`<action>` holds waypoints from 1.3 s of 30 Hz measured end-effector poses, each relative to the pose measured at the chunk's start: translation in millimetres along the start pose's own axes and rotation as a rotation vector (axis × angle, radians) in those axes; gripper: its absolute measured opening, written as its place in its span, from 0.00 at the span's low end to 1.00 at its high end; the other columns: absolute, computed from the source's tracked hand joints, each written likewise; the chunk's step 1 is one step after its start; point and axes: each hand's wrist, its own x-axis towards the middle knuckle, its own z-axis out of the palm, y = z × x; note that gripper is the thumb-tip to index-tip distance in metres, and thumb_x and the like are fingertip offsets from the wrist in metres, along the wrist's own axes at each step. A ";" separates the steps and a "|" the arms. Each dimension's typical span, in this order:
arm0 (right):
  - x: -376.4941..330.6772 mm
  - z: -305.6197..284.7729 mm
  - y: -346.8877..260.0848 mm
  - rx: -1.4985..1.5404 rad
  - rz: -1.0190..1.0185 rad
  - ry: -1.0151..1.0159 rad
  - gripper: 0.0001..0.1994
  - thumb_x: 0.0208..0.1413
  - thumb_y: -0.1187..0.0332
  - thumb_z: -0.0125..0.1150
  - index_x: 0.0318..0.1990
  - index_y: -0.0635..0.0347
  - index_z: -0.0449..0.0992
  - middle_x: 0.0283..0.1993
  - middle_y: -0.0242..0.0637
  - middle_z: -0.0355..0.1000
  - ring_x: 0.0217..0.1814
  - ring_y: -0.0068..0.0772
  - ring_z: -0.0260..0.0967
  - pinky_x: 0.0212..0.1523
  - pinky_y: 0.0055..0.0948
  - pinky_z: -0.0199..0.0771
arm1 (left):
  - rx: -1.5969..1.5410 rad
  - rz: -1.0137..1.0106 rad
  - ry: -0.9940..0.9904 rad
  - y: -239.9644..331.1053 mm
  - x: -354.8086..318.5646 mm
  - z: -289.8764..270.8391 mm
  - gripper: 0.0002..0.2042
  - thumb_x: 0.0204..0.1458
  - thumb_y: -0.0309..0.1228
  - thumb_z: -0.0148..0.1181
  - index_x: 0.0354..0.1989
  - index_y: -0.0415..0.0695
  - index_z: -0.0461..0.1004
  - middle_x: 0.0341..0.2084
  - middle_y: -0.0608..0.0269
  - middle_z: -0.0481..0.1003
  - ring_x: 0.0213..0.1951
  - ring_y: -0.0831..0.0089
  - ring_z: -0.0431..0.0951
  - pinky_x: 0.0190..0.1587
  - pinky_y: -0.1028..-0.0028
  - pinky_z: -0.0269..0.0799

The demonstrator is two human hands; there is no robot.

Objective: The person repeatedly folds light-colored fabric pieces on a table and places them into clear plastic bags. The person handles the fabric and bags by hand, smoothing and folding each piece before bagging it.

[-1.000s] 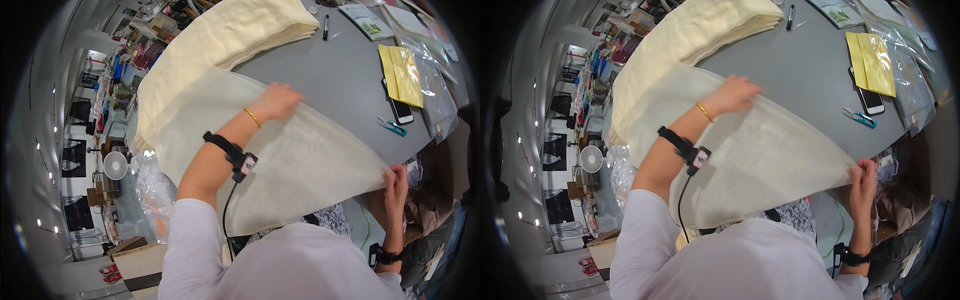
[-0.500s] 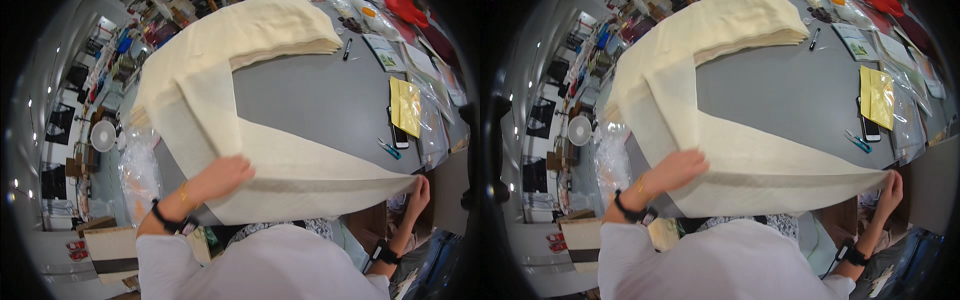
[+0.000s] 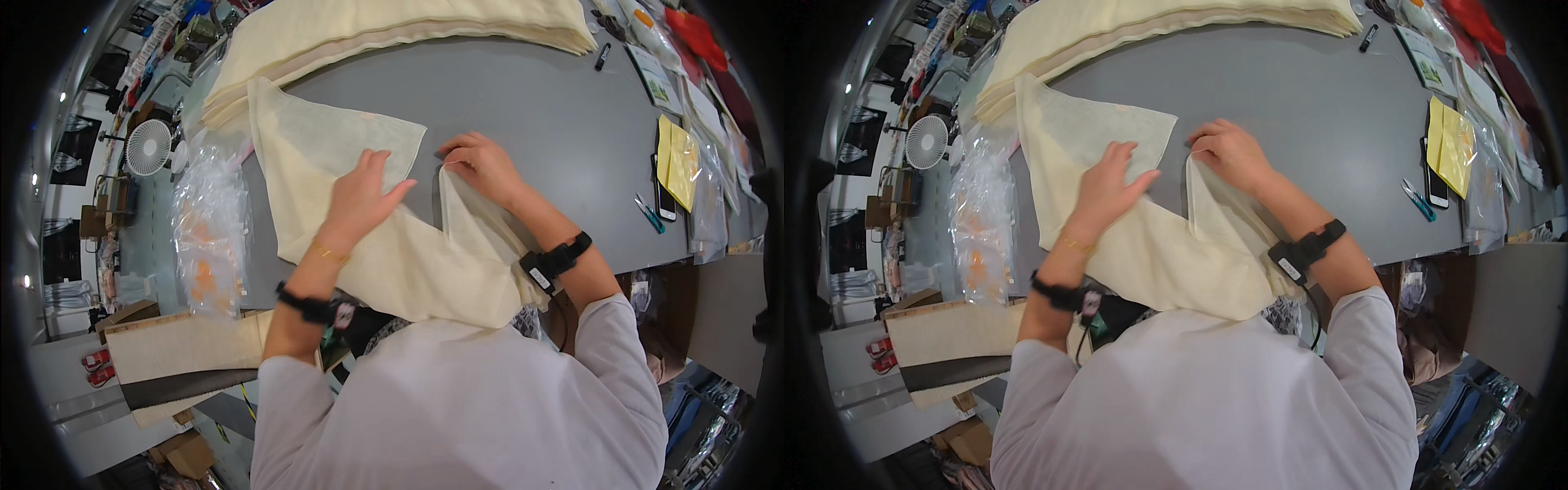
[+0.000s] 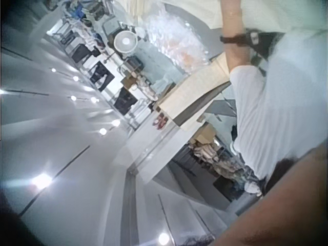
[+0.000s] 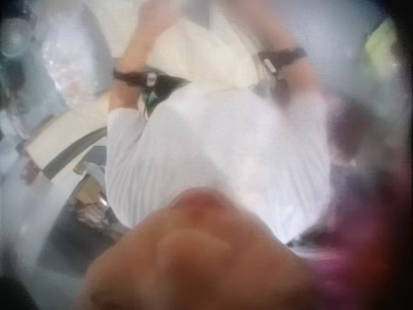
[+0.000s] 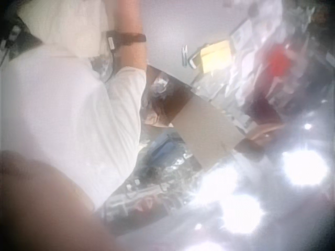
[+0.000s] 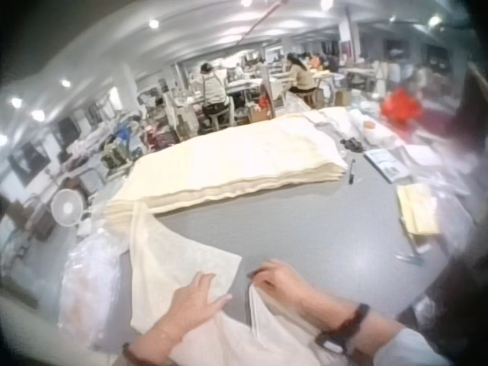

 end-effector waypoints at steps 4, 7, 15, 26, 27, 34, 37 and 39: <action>16.2 4.9 8.1 0.044 0.000 -0.042 0.03 0.56 0.72 0.69 0.36 0.56 0.87 0.67 0.27 0.74 0.71 0.45 0.64 0.63 0.41 0.73 | 0.006 0.009 -0.024 -25.1 23.0 52.5 0.09 0.60 0.34 0.65 0.38 0.41 0.76 0.39 0.60 0.76 0.33 0.56 0.80 0.34 0.61 0.75; 30.0 4.0 18.6 0.123 -0.099 -0.031 0.02 0.56 0.71 0.70 0.34 0.55 0.87 0.70 0.25 0.72 0.78 0.48 0.56 0.69 0.44 0.65 | -0.240 -0.061 -0.037 -33.6 20.7 55.4 0.08 0.60 0.32 0.65 0.35 0.40 0.75 0.37 0.62 0.75 0.30 0.58 0.79 0.32 0.62 0.73; 61.4 -4.7 18.1 0.114 -0.160 -0.035 0.05 0.57 0.68 0.72 0.40 0.52 0.86 0.54 0.27 0.80 0.66 0.37 0.67 0.70 0.43 0.57 | -0.372 0.006 -0.042 -21.0 8.2 -30.0 0.09 0.55 0.31 0.70 0.37 0.41 0.78 0.31 0.60 0.75 0.31 0.64 0.76 0.34 0.70 0.72; 99.7 -351.1 -54.5 -0.303 0.067 0.402 0.14 0.58 0.59 0.76 0.42 0.61 0.88 0.34 0.27 0.82 0.35 0.17 0.74 0.36 0.23 0.72 | 0.682 0.531 -0.058 -53.9 22.4 -331.6 0.14 0.43 0.16 0.69 0.38 0.40 0.75 0.39 0.59 0.78 0.58 0.53 0.75 0.56 0.58 0.74; 103.4 -367.2 -79.6 -0.246 0.095 0.445 0.14 0.57 0.60 0.76 0.42 0.61 0.88 0.34 0.27 0.82 0.32 0.17 0.74 0.34 0.22 0.72 | 0.852 0.594 0.052 -49.0 31.8 -361.7 0.12 0.48 0.14 0.64 0.40 0.39 0.76 0.42 0.57 0.79 0.63 0.54 0.72 0.58 0.59 0.73; 70.5 -410.0 -170.3 -0.373 0.098 0.571 0.13 0.56 0.62 0.77 0.39 0.63 0.88 0.31 0.29 0.83 0.32 0.16 0.73 0.35 0.23 0.74 | 1.279 0.612 0.234 -42.5 9.9 -438.7 0.09 0.64 0.21 0.59 0.52 0.37 0.76 0.52 0.57 0.77 0.60 0.61 0.75 0.58 0.65 0.72; 49.6 -403.9 -193.2 -0.137 -0.151 0.609 0.12 0.56 0.62 0.77 0.38 0.63 0.88 0.30 0.28 0.82 0.32 0.16 0.73 0.35 0.23 0.73 | 0.737 0.439 0.557 -45.6 -13.3 -450.6 0.09 0.65 0.22 0.60 0.52 0.37 0.76 0.54 0.56 0.75 0.58 0.62 0.75 0.57 0.67 0.71; 21.3 -394.7 -209.1 -0.239 -0.003 0.548 0.09 0.58 0.66 0.75 0.38 0.63 0.88 0.31 0.28 0.83 0.33 0.16 0.75 0.36 0.21 0.75 | 0.666 0.327 0.504 -51.3 -34.4 -471.3 0.09 0.65 0.23 0.60 0.51 0.37 0.76 0.54 0.55 0.75 0.58 0.62 0.75 0.58 0.68 0.71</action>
